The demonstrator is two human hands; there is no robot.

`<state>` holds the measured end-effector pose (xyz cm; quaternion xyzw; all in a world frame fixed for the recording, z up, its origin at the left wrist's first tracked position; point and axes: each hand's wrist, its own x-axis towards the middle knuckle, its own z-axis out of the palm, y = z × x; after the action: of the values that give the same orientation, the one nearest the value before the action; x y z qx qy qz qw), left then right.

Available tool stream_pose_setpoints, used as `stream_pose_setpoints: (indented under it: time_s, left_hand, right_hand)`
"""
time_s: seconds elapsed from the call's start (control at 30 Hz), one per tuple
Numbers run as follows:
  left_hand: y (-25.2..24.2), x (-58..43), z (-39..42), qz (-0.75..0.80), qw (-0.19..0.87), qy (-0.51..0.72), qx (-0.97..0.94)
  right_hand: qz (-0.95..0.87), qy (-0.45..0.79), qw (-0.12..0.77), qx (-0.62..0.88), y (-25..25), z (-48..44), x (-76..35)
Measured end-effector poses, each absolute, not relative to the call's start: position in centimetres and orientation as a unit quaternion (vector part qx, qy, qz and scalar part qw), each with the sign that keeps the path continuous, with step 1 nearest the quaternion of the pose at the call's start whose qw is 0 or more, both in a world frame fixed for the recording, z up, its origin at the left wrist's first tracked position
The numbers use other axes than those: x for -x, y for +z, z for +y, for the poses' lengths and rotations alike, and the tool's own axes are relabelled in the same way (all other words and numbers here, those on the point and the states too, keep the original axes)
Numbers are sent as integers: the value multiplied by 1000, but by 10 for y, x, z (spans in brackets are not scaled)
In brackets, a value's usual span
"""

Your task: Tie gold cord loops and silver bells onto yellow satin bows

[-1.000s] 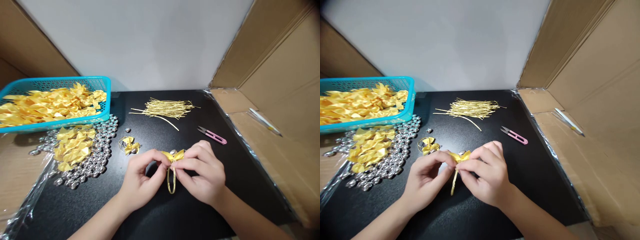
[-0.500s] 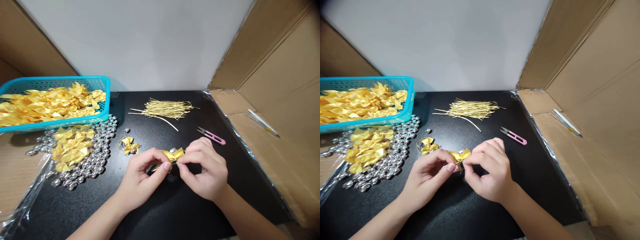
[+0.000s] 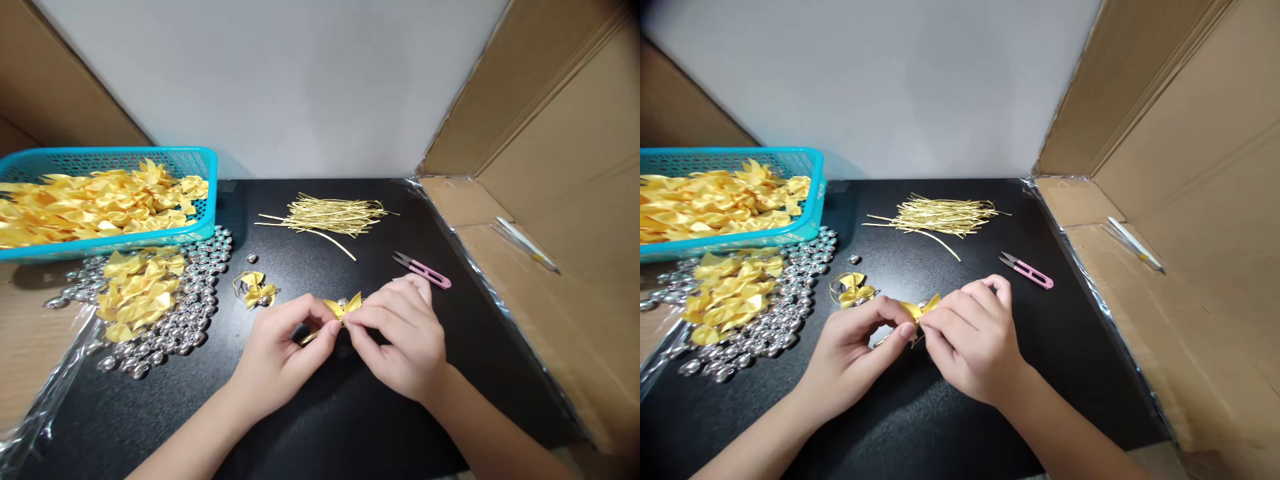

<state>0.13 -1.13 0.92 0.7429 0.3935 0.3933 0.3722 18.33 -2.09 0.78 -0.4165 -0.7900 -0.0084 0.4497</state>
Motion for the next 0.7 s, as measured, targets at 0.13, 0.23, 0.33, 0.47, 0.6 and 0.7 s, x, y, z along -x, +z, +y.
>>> stream_pose_setpoints:
  time_s: [0.13,0.23,0.33,0.47,0.6,0.7]
  left_hand:
    - [8,-1,-11,405,415,389,-716]
    - [7,-2,-11,408,444,395,-693]
    - [7,-1,-10,413,459,407,-673]
    - [8,-1,-10,424,437,408,-680]
    - [10,-2,-10,413,416,404,-702]
    - [12,-3,-10,413,400,399,-715]
  right_hand:
    - [-755,75,489,430,9,-21,-180]
    - [-728,136,507,441,8,-23,-179]
    - [-691,195,528,453,7,-23,-180]
    - [-706,165,533,436,7,-23,-182]
    - [-759,63,489,426,8,-21,-182]
    - [-767,18,476,430,8,-21,-182]
